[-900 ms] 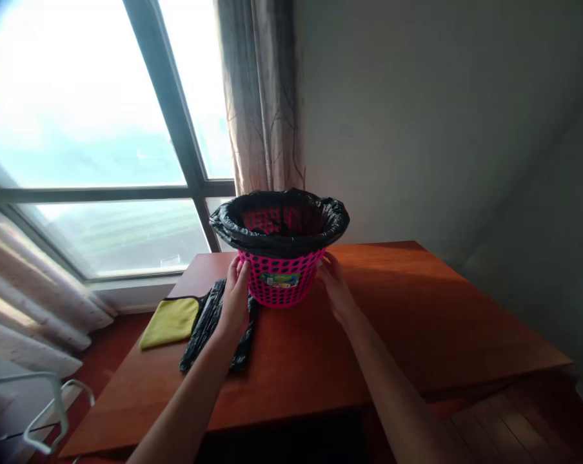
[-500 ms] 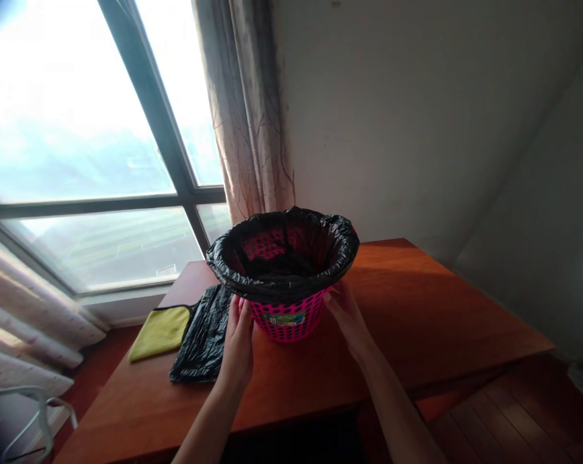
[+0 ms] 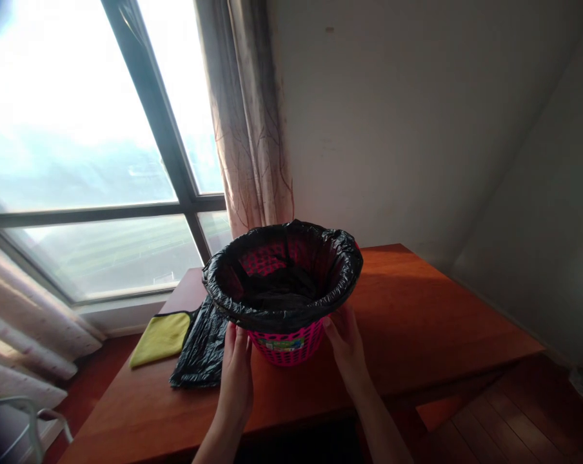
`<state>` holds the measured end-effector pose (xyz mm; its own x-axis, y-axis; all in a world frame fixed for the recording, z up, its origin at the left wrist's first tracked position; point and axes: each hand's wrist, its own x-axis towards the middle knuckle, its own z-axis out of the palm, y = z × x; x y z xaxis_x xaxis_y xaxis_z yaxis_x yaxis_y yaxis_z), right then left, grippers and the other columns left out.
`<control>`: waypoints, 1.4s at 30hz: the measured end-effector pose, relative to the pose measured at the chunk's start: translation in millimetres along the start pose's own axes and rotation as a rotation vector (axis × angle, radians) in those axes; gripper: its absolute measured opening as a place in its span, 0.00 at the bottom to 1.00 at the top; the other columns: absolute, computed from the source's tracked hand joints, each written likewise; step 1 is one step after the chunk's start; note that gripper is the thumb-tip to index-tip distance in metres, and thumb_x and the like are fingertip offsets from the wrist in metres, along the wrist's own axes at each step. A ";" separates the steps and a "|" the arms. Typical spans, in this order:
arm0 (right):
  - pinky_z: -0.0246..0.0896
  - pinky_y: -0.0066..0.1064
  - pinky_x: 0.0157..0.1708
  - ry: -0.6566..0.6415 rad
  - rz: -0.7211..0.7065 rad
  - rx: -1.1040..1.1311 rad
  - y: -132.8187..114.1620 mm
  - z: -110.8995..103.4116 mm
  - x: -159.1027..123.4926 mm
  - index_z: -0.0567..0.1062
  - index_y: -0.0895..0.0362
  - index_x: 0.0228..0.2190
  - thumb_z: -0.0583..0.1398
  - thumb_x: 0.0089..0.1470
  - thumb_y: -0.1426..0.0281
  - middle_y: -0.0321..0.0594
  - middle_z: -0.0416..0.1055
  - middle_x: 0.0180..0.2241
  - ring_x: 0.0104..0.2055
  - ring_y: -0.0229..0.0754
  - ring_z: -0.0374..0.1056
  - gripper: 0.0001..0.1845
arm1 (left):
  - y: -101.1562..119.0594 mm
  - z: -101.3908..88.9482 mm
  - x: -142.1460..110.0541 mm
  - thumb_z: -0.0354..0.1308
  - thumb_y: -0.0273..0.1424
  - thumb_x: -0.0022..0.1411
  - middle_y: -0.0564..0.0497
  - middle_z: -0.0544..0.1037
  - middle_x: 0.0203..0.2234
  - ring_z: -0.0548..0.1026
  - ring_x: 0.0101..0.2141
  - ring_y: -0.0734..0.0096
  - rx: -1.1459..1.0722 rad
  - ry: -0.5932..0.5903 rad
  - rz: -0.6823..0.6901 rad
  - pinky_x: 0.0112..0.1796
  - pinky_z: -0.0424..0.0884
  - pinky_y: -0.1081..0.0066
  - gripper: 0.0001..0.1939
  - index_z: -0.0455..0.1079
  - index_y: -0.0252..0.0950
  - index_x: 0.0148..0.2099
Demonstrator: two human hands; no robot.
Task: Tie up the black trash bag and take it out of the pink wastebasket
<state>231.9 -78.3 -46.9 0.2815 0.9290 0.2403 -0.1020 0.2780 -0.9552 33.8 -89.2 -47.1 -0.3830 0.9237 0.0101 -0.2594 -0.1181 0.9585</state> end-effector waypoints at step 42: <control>0.57 0.21 0.19 -0.355 0.256 0.019 -152.9 -37.7 61.5 0.70 0.57 0.24 0.67 0.52 0.58 0.33 0.70 0.20 0.20 0.31 0.63 0.18 | 166.7 -19.5 21.5 0.71 0.30 0.53 0.54 0.76 0.25 0.73 0.22 0.80 -0.313 -0.406 -0.111 0.23 0.71 0.82 0.11 0.73 0.32 0.35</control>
<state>300.8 -72.9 107.4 -0.1003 0.9940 0.0439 -0.1438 0.0292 -0.9892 -34.9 -96.2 107.4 0.0202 0.9964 0.0824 -0.5549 -0.0574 0.8300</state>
